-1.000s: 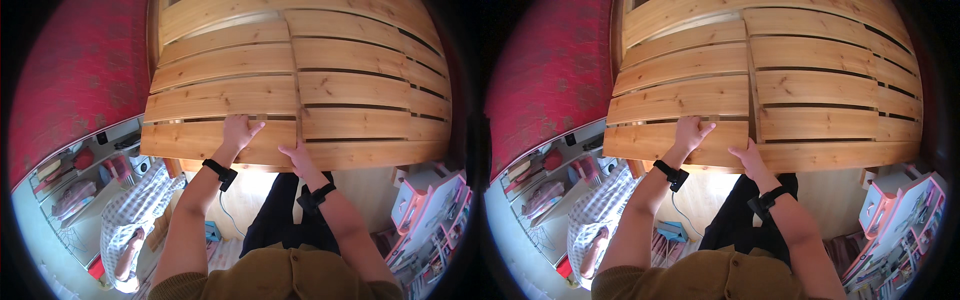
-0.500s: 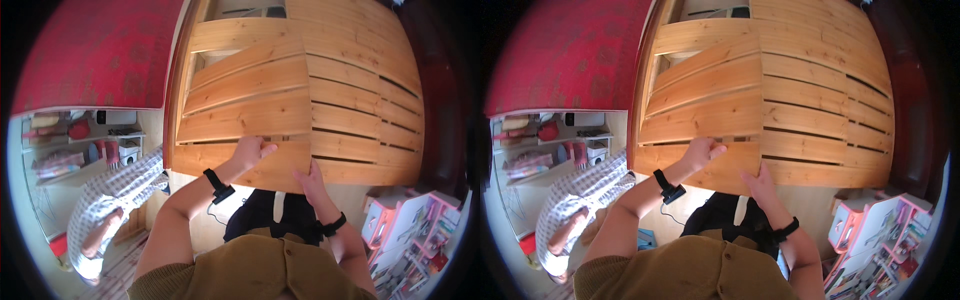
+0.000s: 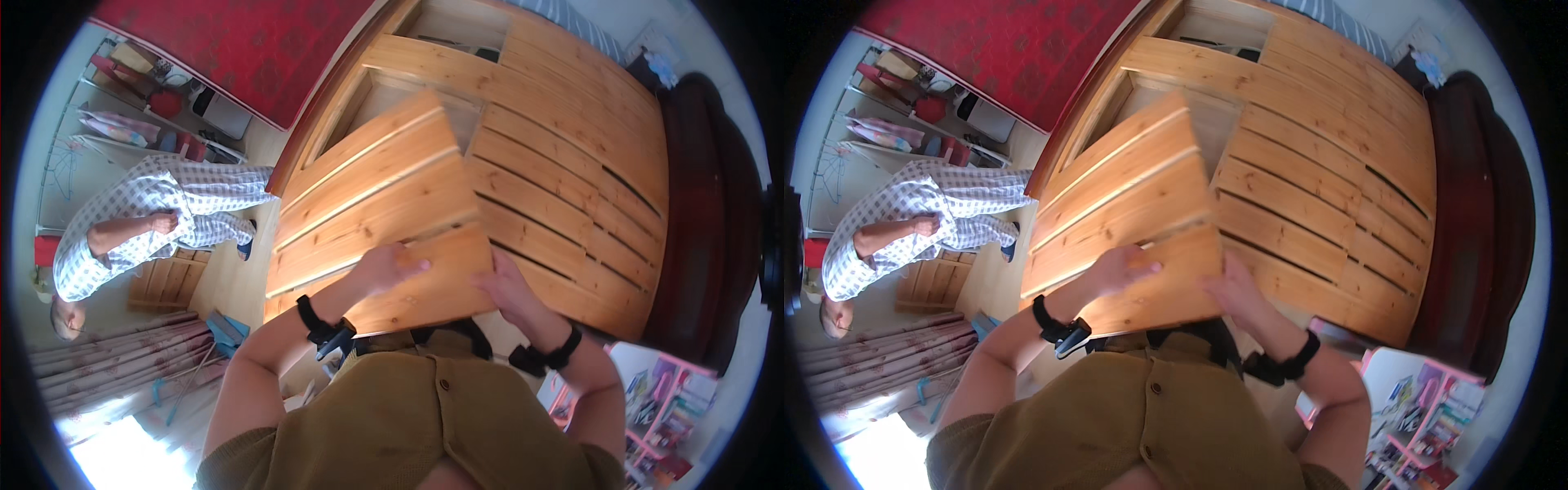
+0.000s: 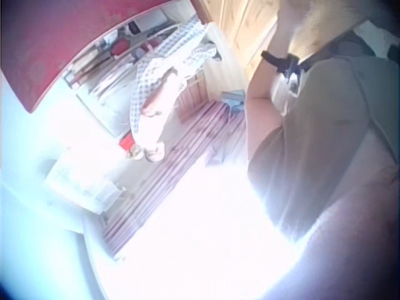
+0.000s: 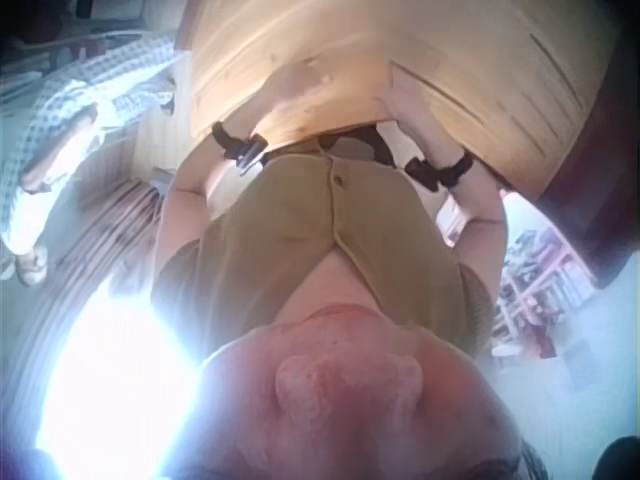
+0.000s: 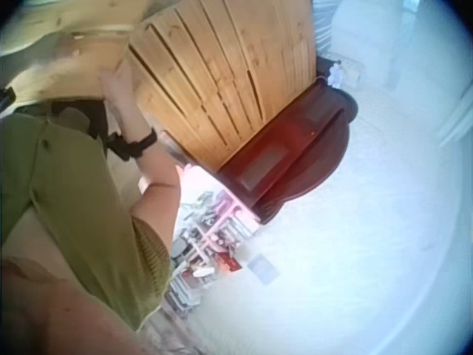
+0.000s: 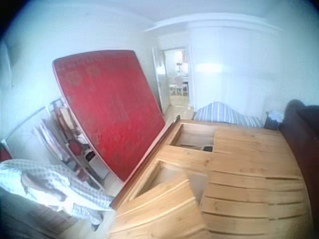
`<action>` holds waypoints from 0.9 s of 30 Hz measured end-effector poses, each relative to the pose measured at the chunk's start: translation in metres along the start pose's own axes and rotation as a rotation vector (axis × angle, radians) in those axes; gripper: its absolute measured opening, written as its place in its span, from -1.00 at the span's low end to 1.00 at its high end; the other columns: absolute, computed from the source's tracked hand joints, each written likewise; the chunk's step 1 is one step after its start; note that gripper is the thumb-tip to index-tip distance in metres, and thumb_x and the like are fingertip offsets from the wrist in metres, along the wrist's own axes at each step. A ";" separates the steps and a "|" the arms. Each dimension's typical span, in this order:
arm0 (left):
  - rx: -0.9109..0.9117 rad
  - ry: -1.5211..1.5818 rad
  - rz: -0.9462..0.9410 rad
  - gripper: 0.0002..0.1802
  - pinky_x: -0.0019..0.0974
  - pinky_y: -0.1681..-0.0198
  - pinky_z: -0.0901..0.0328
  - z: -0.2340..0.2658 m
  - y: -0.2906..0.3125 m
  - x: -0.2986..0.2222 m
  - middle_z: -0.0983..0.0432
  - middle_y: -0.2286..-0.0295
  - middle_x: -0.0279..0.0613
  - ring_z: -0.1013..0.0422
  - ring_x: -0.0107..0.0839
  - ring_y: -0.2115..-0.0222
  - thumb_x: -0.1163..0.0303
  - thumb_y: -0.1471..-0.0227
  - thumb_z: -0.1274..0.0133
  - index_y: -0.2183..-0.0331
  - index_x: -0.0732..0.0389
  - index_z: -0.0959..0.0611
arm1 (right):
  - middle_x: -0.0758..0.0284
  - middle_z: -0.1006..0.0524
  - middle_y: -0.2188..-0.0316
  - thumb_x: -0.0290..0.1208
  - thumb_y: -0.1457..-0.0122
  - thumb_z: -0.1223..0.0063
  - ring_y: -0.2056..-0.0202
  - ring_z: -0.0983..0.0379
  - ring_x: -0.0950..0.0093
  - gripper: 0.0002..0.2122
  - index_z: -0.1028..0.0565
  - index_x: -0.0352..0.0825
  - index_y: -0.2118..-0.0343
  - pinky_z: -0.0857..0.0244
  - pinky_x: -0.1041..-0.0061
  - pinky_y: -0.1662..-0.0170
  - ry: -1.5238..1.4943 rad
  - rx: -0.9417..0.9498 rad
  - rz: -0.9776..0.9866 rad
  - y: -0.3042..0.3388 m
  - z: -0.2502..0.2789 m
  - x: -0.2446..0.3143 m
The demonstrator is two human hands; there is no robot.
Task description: The person removes a striped mattress from a wooden bed frame, then removes the red mattress underneath. They proceed to remove the wooden slats from the bed frame one by one and place them on the floor. Finally, the person walks out of the bedroom.
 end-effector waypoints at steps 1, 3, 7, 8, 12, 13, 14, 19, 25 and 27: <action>-0.032 0.010 0.038 -0.31 -0.32 0.37 -0.22 -0.005 0.018 0.007 -0.41 0.51 -0.06 -0.33 -0.30 0.46 -0.18 0.21 0.05 0.35 0.35 -0.48 | 0.29 -0.38 0.21 -0.58 0.14 0.10 0.21 -0.30 0.53 -0.59 -0.24 -0.43 0.12 -0.15 0.60 0.12 0.012 0.095 0.042 0.002 -0.006 -0.006; -0.098 0.082 0.105 -0.33 -0.35 0.40 -0.20 -0.016 0.051 0.024 -0.38 0.56 -0.14 -0.29 -0.41 0.51 -0.17 0.20 0.04 0.37 0.35 -0.47 | 0.29 -0.41 0.27 -0.57 0.14 0.10 0.26 -0.33 0.52 -0.62 -0.29 -0.43 0.15 -0.17 0.60 0.18 0.094 0.105 -0.093 0.004 -0.021 -0.021; -0.246 0.348 0.221 -0.38 -0.40 0.47 -0.15 -0.034 0.113 0.068 -0.30 0.63 -0.28 -0.21 -0.51 0.55 -0.14 0.18 0.03 0.44 0.33 -0.47 | 0.28 -0.43 0.32 -0.56 0.15 0.06 0.30 -0.34 0.51 -0.67 -0.35 -0.44 0.22 -0.19 0.58 0.23 0.272 0.285 -0.131 -0.004 -0.076 -0.039; -0.282 0.356 0.287 -0.39 -0.41 0.48 -0.14 -0.038 0.128 0.082 -0.28 0.64 -0.31 -0.19 -0.52 0.57 -0.13 0.18 0.03 0.46 0.33 -0.46 | 0.27 -0.43 0.33 -0.56 0.16 0.06 0.30 -0.34 0.50 -0.67 -0.36 -0.44 0.23 -0.18 0.57 0.23 0.323 0.321 -0.149 -0.005 -0.094 -0.043; -0.310 0.494 0.341 -0.28 -0.41 0.48 -0.16 -0.043 0.185 0.146 -0.32 0.62 -0.22 -0.22 -0.47 0.55 -0.22 0.22 0.05 0.47 0.39 -0.46 | 0.22 -0.43 0.39 -0.51 0.16 0.02 0.35 -0.33 0.47 -0.72 -0.37 -0.46 0.31 -0.18 0.54 0.28 0.567 0.344 -0.239 -0.014 -0.178 -0.064; -0.360 0.536 0.335 -0.31 -0.41 0.50 -0.14 -0.044 0.198 0.163 -0.28 0.65 -0.27 -0.19 -0.50 0.57 -0.19 0.21 0.05 0.50 0.38 -0.46 | 0.22 -0.43 0.41 -0.50 0.16 0.01 0.36 -0.32 0.47 -0.73 -0.37 -0.46 0.33 -0.18 0.54 0.29 0.649 0.340 -0.271 -0.019 -0.199 -0.070; -0.412 0.574 0.332 -0.34 -0.42 0.53 -0.12 -0.051 0.206 0.175 -0.24 0.67 -0.31 -0.15 -0.52 0.60 -0.17 0.19 0.04 0.54 0.38 -0.45 | 0.21 -0.41 0.44 -0.45 0.17 -0.01 0.41 -0.30 0.46 -0.73 -0.35 -0.47 0.37 -0.17 0.53 0.33 0.665 0.379 -0.282 -0.023 -0.214 -0.077; -0.554 0.763 0.329 -0.41 -0.45 0.50 -0.13 -0.045 0.269 0.284 -0.29 0.64 -0.34 -0.16 -0.56 0.57 -0.07 0.15 0.01 0.50 0.38 -0.47 | 0.20 -0.36 0.51 -0.44 0.22 -0.02 0.48 -0.28 0.48 -0.72 -0.29 -0.48 0.42 -0.16 0.53 0.42 0.872 0.455 -0.292 -0.055 -0.345 -0.131; -0.666 0.978 0.328 -0.42 -0.48 0.47 -0.13 0.005 0.291 0.373 -0.32 0.59 -0.34 -0.16 -0.58 0.54 -0.01 0.12 0.01 0.40 0.43 -0.48 | 0.15 -0.39 0.45 -0.45 0.24 -0.03 0.36 -0.30 0.43 -0.72 -0.33 -0.50 0.43 -0.16 0.54 0.29 1.012 0.500 -0.378 -0.130 -0.467 -0.147; -0.719 1.067 0.281 -0.43 -0.48 0.47 -0.13 0.022 0.302 0.400 -0.31 0.59 -0.35 -0.16 -0.58 0.54 -0.01 0.11 0.01 0.40 0.43 -0.48 | 0.15 -0.39 0.46 -0.46 0.23 -0.02 0.36 -0.29 0.42 -0.73 -0.33 -0.49 0.43 -0.16 0.54 0.28 1.062 0.520 -0.402 -0.144 -0.508 -0.154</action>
Point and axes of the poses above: each hand's wrist, its own y-axis away from the middle knuckle, its own z-axis out of the back of the hand, x = y × z, the point moved 1 cm from there along -y, towards the middle knuckle
